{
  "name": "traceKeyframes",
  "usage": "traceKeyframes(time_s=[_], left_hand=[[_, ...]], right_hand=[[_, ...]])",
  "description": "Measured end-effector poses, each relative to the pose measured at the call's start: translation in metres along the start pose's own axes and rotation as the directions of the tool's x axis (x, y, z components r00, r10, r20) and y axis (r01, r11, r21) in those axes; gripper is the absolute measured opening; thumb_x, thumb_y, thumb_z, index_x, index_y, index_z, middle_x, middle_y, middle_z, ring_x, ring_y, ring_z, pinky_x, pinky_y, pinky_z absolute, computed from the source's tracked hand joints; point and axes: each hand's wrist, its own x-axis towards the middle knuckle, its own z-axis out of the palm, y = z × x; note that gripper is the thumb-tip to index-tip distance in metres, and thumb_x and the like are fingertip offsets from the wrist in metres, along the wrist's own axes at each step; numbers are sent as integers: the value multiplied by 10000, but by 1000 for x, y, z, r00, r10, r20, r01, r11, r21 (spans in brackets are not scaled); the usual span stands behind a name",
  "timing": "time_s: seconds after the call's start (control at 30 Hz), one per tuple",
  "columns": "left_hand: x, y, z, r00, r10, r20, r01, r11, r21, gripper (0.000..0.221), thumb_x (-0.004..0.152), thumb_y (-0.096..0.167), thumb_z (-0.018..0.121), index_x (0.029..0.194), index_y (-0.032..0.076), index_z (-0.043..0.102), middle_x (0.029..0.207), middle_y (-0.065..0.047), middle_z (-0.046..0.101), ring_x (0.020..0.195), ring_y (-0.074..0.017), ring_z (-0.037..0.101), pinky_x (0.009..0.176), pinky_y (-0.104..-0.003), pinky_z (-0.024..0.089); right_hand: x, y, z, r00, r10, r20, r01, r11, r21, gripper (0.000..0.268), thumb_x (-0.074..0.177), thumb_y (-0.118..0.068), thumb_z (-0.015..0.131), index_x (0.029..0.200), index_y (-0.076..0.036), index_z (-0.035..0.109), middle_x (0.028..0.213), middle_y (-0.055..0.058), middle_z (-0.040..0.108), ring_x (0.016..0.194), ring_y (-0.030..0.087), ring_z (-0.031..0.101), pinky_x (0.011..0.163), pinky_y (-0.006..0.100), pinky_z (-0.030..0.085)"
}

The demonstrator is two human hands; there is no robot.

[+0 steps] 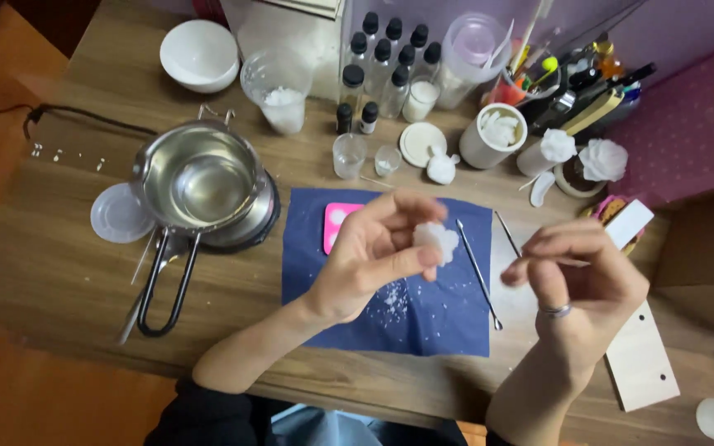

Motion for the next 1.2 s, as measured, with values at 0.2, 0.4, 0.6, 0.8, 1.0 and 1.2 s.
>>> traceKeyframes(time_s=[0.2,0.4,0.6,0.8,1.0,1.2], left_hand=[[1,2,-3,999,-53,7,53,998,15,138,863,92,648,971,40,578,785,-71,620,689,-130,614,663,-221,516],[1,4,-2,995,-94,21,94,996,-4,154,875,126,655,977,21,605,811,-99,639,707,-149,622,680,-226,539],[1,6,-2,994,-108,20,107,994,35,185,859,143,664,980,36,573,811,-91,626,679,-149,622,666,-219,540],[-1,10,1,994,-109,10,109,994,24,235,875,106,643,1072,18,549,809,-110,625,728,-171,632,734,-249,544],[-4,7,-2,994,-106,-18,107,989,105,235,810,145,713,998,34,624,915,-54,647,835,-115,623,760,-198,523],[-3,10,1,997,-40,59,32,993,117,143,859,136,675,964,71,604,908,-45,621,822,-119,574,755,-202,460]], right_hand=[[7,-11,6,955,-171,242,236,933,-270,219,837,-132,531,651,-19,508,602,82,533,548,166,521,552,244,400],[5,-3,6,964,-196,178,232,948,-216,110,799,-61,560,783,48,569,727,176,561,430,142,544,405,179,448],[1,2,0,943,-253,217,321,867,-382,129,798,-64,600,715,35,590,657,143,597,541,171,597,503,205,439],[-5,28,-21,788,-531,312,615,692,-377,92,882,-76,557,886,-2,613,907,260,600,606,239,687,545,249,552],[-9,32,-27,707,-599,377,707,622,-337,110,842,4,574,902,92,597,829,312,590,617,333,693,489,257,526],[-30,14,-10,703,-633,324,686,485,-542,142,840,54,702,933,35,597,862,165,616,740,154,648,752,258,557]])
